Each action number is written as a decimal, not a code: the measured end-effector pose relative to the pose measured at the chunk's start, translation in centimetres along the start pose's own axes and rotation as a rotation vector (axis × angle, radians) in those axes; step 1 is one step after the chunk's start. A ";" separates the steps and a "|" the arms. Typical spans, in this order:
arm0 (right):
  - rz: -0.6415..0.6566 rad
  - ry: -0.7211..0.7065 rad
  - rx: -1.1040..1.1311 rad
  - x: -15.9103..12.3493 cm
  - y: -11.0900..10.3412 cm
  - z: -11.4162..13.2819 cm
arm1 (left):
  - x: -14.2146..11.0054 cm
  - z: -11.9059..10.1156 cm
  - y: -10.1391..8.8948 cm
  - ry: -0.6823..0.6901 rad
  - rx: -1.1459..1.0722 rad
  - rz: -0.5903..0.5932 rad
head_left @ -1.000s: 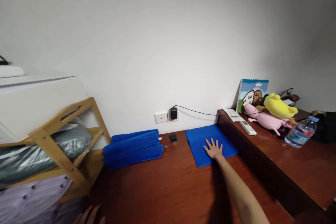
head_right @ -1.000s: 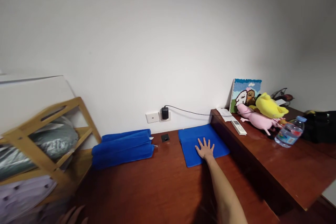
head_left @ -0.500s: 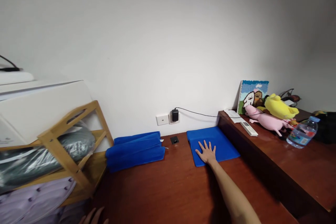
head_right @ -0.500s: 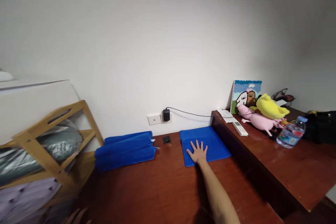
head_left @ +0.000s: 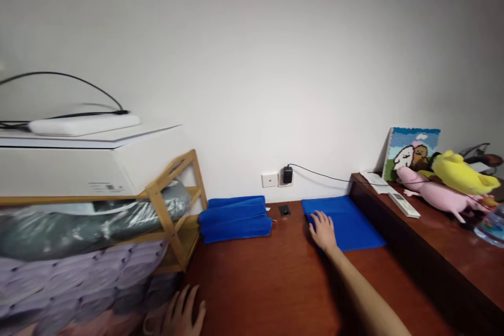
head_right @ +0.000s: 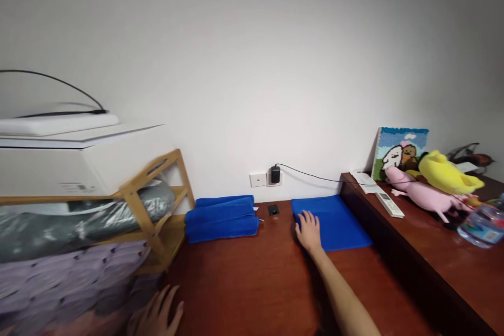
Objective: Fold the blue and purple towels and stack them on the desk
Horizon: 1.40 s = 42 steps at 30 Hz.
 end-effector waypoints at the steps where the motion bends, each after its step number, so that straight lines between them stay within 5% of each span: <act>1: -0.018 -0.085 0.045 -0.2 -0.5 3.0 | 0.0 -0.1 -0.2 -0.013 -0.010 0.013; 6: 0.147 -0.436 0.205 -2.3 -0.1 18.4 | -0.3 -0.5 -0.7 -0.087 -0.034 0.043; 10: 0.188 -0.528 0.182 -3.3 1.8 26.4 | -0.8 -0.8 -0.7 -0.081 -0.025 0.032; 16: 0.179 -0.501 0.094 -2.3 3.3 31.3 | -1.3 -1.0 -0.9 -0.095 -0.015 0.026; 22: 0.139 -0.434 0.081 -1.2 -0.1 32.0 | -1.7 -1.2 -0.9 -0.106 -0.040 -0.029; 27: 0.030 -0.311 0.076 3.3 -8.8 32.7 | -1.7 -1.1 -0.5 -0.128 -0.058 -0.040; 33: -0.276 -0.282 0.202 9.2 -29.0 35.2 | -1.4 -1.0 -0.1 -0.122 -0.062 -0.018; 37: -0.400 -0.281 0.353 7.6 -40.1 34.5 | -1.3 -0.7 0.3 -0.127 -0.079 0.000; 42: -0.295 -0.410 0.782 1.9 -47.6 32.0 | 0.3 -0.9 0.3 -0.151 -0.144 0.104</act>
Point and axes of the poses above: each hand's wrist, its own x-axis towards the middle knuckle, its own y-axis out of the palm, z = x × y, the point moved 6 cm from there along x, towards the middle knuckle, and after that the axes turned 11 degrees about -z, right-handed, at the moved point
